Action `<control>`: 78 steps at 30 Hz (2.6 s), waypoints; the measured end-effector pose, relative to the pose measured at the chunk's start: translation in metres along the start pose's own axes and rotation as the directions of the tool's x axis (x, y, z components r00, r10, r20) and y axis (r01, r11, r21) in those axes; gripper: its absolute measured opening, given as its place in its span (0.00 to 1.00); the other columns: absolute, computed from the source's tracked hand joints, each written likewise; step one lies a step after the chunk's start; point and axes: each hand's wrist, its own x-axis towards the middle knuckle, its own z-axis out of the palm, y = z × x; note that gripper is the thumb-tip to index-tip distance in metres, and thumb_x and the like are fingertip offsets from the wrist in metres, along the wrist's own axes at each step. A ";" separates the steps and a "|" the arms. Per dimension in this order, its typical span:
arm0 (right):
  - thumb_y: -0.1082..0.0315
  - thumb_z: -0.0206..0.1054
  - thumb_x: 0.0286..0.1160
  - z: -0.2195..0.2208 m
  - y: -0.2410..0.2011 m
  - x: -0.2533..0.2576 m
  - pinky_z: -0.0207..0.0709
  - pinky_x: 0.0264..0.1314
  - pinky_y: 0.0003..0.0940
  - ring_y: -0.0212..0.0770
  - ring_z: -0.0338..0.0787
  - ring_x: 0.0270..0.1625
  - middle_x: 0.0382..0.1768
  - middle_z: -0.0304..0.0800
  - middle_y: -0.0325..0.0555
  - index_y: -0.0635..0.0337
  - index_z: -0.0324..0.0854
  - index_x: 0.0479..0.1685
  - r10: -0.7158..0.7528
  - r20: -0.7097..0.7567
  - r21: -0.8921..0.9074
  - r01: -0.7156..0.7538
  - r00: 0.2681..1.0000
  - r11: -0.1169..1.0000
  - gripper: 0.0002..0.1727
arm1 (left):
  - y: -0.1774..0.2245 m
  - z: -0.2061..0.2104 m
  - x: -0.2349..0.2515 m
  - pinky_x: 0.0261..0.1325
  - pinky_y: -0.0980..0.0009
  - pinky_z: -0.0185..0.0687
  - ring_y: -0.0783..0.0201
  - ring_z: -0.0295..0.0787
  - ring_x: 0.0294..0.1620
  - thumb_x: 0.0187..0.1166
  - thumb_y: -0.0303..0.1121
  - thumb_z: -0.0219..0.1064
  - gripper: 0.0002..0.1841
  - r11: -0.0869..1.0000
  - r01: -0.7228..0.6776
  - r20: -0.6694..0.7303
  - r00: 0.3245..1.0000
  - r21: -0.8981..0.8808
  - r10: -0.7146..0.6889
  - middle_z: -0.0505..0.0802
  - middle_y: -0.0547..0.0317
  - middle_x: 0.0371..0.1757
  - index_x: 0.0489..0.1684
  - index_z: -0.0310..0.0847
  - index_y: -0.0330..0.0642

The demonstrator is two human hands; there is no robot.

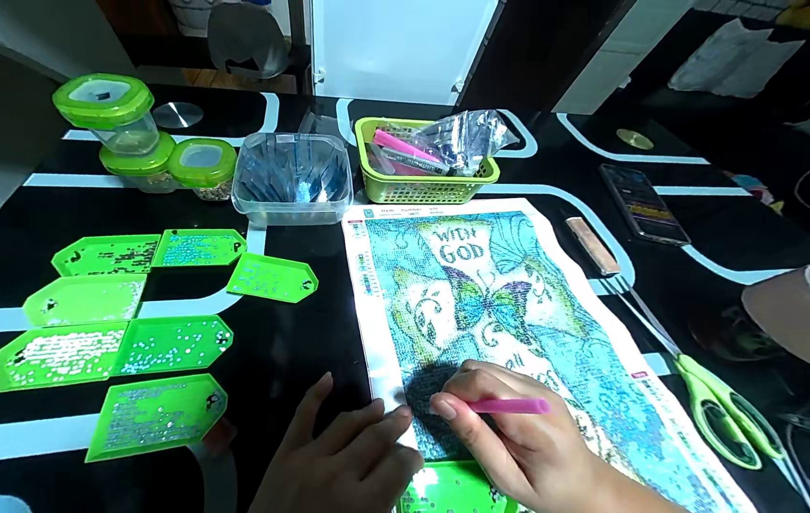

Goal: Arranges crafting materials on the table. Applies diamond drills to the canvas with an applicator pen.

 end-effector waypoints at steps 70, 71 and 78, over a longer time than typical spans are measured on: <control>0.61 0.56 0.93 -0.005 0.009 -0.004 0.78 0.36 0.14 0.21 0.84 0.32 0.28 0.84 0.38 0.61 0.81 0.40 0.186 -0.058 0.253 -0.166 0.981 0.953 0.15 | 0.001 -0.002 0.000 0.84 0.32 0.47 0.52 0.83 0.77 0.74 0.52 0.72 0.21 1.000 0.021 0.028 0.999 -0.005 -0.021 0.91 0.58 0.72 0.57 0.90 0.49; 0.61 0.56 0.93 -0.004 0.008 -0.004 0.78 0.36 0.15 0.21 0.84 0.32 0.29 0.84 0.39 0.61 0.81 0.40 0.176 -0.061 0.242 -0.156 0.983 0.958 0.15 | 0.001 -0.002 0.000 0.84 0.32 0.47 0.52 0.83 0.77 0.74 0.52 0.72 0.21 1.000 0.020 0.028 0.999 -0.004 -0.020 0.91 0.58 0.72 0.57 0.90 0.49; 0.62 0.56 0.93 -0.001 0.007 -0.005 0.78 0.38 0.16 0.25 0.83 0.33 0.30 0.84 0.43 0.63 0.79 0.39 0.117 -0.034 0.180 -0.109 0.993 0.978 0.15 | 0.001 -0.002 0.001 0.84 0.31 0.48 0.52 0.84 0.76 0.74 0.51 0.72 0.21 1.000 0.019 0.027 0.999 -0.005 -0.019 0.91 0.57 0.72 0.57 0.90 0.48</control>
